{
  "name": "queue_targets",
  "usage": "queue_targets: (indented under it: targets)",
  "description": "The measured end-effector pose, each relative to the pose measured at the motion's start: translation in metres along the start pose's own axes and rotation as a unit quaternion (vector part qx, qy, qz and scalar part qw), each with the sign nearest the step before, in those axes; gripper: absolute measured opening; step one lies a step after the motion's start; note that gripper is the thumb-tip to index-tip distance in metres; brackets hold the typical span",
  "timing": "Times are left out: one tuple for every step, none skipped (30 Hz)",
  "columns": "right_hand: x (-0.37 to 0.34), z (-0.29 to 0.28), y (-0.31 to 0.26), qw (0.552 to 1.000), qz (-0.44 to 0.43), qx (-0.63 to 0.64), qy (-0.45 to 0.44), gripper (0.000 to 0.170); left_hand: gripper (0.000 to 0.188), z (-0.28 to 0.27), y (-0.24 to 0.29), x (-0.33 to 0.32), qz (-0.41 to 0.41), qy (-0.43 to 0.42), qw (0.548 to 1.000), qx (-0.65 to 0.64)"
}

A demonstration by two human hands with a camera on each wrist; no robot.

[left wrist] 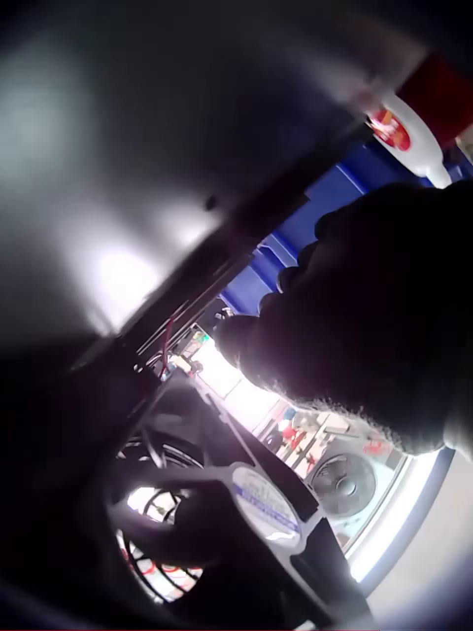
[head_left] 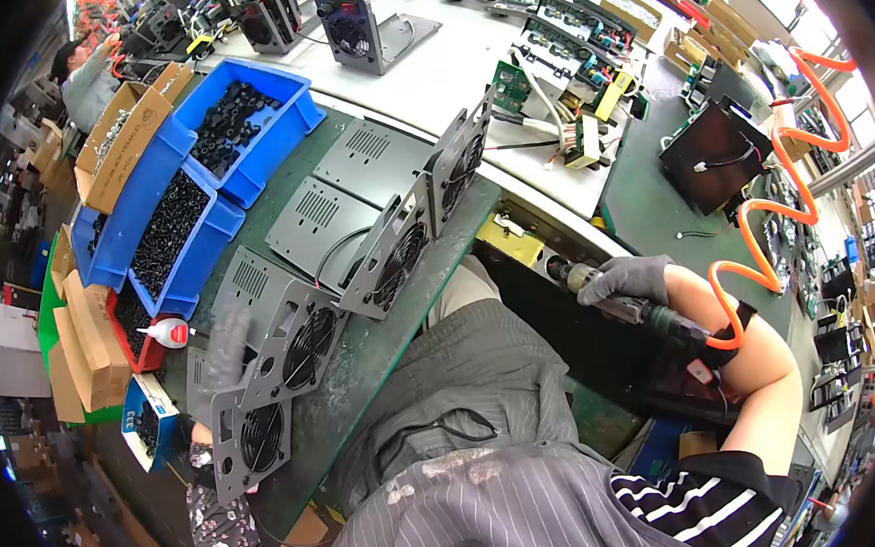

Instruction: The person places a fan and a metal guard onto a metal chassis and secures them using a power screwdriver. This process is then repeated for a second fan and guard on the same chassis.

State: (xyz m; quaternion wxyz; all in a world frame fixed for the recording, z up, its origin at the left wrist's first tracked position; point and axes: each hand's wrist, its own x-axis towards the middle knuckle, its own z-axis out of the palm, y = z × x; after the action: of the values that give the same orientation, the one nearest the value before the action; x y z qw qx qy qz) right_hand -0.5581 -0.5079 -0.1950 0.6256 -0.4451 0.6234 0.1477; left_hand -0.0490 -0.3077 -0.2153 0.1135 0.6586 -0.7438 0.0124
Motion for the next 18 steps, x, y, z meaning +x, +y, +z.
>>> queue_targets:
  targets:
    - [0.009, -0.003, 0.000, 1.000, -0.001, -0.001, -0.004, 0.035, 0.063, 0.000, 0.004, 0.000, 0.001, -0.005, 1.000, 0.003]
    - [0.021, -0.007, 0.001, 1.000, -0.003, 0.012, -0.015, 0.035, 0.063, -0.001, 0.004, 0.000, 0.003, -0.010, 1.000, 0.006]
    - [0.029, -0.008, 0.002, 0.999, -0.005, 0.025, -0.026, 0.035, 0.063, -0.002, 0.005, -0.001, 0.005, -0.015, 1.000, 0.009]
    - [0.031, -0.005, 0.000, 0.999, -0.019, 0.037, -0.002, 0.037, 0.062, -0.002, 0.006, -0.002, 0.007, -0.020, 1.000, 0.011]
    - [0.027, -0.003, -0.006, 0.999, -0.018, 0.036, -0.005, 0.037, 0.062, -0.002, 0.007, -0.004, 0.008, -0.025, 1.000, 0.012]
    - [0.015, 0.000, -0.020, 0.996, -0.022, -0.075, 0.041, 0.039, 0.062, -0.002, 0.007, -0.005, 0.009, -0.029, 0.999, 0.013]
    - [0.002, 0.002, -0.033, 0.979, -0.027, -0.185, 0.086, 0.041, 0.062, -0.002, 0.007, -0.006, 0.009, -0.033, 0.999, 0.016]
    - [-0.008, 0.003, -0.041, 0.938, -0.093, -0.302, 0.141, 0.041, 0.062, -0.003, 0.006, -0.007, 0.010, -0.037, 0.999, 0.019]
    - [-0.002, 0.001, -0.035, 0.913, -0.184, -0.288, 0.223, 0.037, 0.062, -0.003, 0.005, -0.008, 0.011, -0.041, 0.999, 0.021]
    - [0.002, -0.001, -0.033, 0.907, -0.224, -0.240, 0.266, 0.033, 0.061, -0.003, 0.005, -0.008, 0.014, -0.046, 0.999, 0.021]
    - [0.008, -0.005, -0.032, 0.895, -0.260, -0.189, 0.308, 0.030, 0.061, -0.001, 0.005, -0.008, 0.018, -0.050, 0.998, 0.021]
    - [0.023, -0.015, -0.024, 0.814, -0.347, -0.265, 0.383, 0.025, 0.061, 0.001, 0.005, -0.006, 0.024, -0.054, 0.998, 0.020]
    - [0.038, -0.026, -0.015, 0.713, -0.422, -0.335, 0.449, 0.021, 0.061, 0.005, 0.007, -0.003, 0.032, -0.057, 0.998, 0.017]
    - [0.042, -0.032, -0.010, 0.697, -0.480, -0.330, 0.417, 0.017, 0.061, 0.010, 0.009, 0.002, 0.042, -0.059, 0.997, 0.011]
    - [0.046, -0.039, -0.006, 0.656, -0.517, -0.380, 0.397, 0.013, 0.061, 0.018, 0.013, 0.009, 0.053, -0.060, 0.997, 0.003]
    - [0.049, -0.040, -0.001, 0.624, -0.534, -0.378, 0.427, 0.012, 0.061, 0.027, 0.017, 0.016, 0.065, -0.060, 0.996, -0.005]
    - [0.051, -0.039, 0.002, 0.592, -0.549, -0.376, 0.455, 0.010, 0.060, 0.037, 0.022, 0.023, 0.077, -0.062, 0.995, -0.015]
    - [0.051, -0.041, 0.004, 0.602, -0.509, -0.383, 0.481, 0.008, 0.060, 0.045, 0.026, 0.030, 0.090, -0.065, 0.994, -0.024]
